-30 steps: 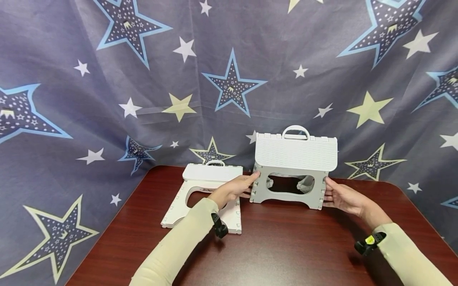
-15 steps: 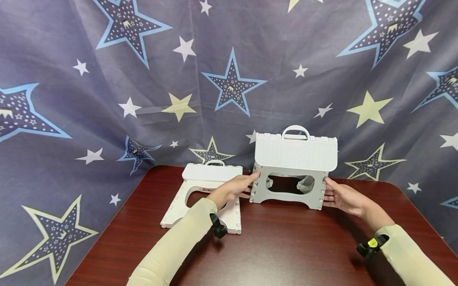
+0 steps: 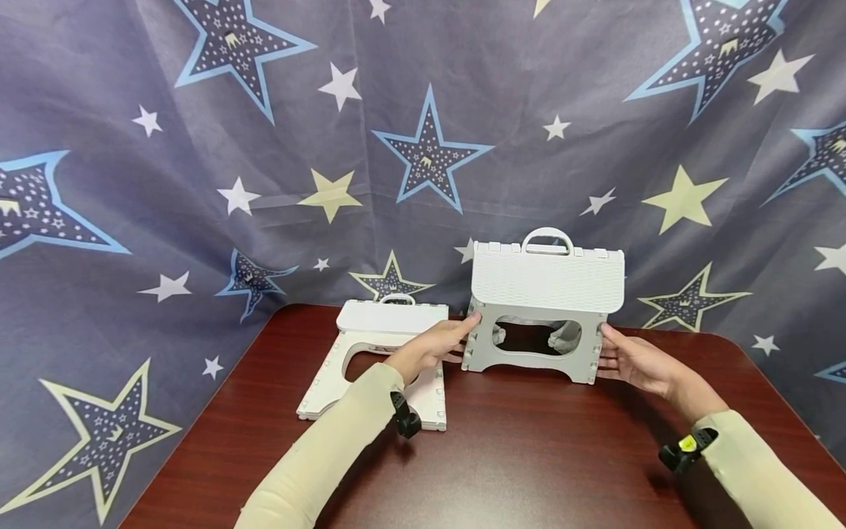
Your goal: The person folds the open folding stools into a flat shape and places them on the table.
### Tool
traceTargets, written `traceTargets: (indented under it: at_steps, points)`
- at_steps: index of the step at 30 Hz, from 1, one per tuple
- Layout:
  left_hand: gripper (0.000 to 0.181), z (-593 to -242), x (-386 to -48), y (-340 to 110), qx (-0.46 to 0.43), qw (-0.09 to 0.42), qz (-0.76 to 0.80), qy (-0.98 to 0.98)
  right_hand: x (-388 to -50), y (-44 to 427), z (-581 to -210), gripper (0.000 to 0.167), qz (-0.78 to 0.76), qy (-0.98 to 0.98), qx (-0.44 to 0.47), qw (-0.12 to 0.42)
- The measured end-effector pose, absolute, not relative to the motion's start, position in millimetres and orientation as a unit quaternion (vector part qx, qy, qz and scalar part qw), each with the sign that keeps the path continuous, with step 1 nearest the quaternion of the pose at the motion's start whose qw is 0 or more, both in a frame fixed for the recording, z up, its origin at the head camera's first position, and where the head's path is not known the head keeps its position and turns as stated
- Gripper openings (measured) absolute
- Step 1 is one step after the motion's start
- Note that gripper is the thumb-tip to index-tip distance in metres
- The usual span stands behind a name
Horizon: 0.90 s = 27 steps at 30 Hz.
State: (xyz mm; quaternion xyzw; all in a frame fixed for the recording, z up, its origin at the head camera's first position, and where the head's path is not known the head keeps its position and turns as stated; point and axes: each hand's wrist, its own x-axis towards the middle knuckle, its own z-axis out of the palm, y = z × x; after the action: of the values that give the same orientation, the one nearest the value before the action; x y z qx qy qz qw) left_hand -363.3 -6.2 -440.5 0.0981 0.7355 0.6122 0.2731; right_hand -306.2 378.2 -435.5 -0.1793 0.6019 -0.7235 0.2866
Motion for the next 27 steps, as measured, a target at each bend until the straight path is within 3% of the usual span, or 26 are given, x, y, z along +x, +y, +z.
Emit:
traceTargets:
  at_steps: [27]
  points:
    - [0.077, -442.4, -367.8, -5.2, 0.099, 0.270, 0.612, 0.737, -314.3, 379.7, -438.4, 0.050, -0.724, 0.599, -0.176, 0.294]
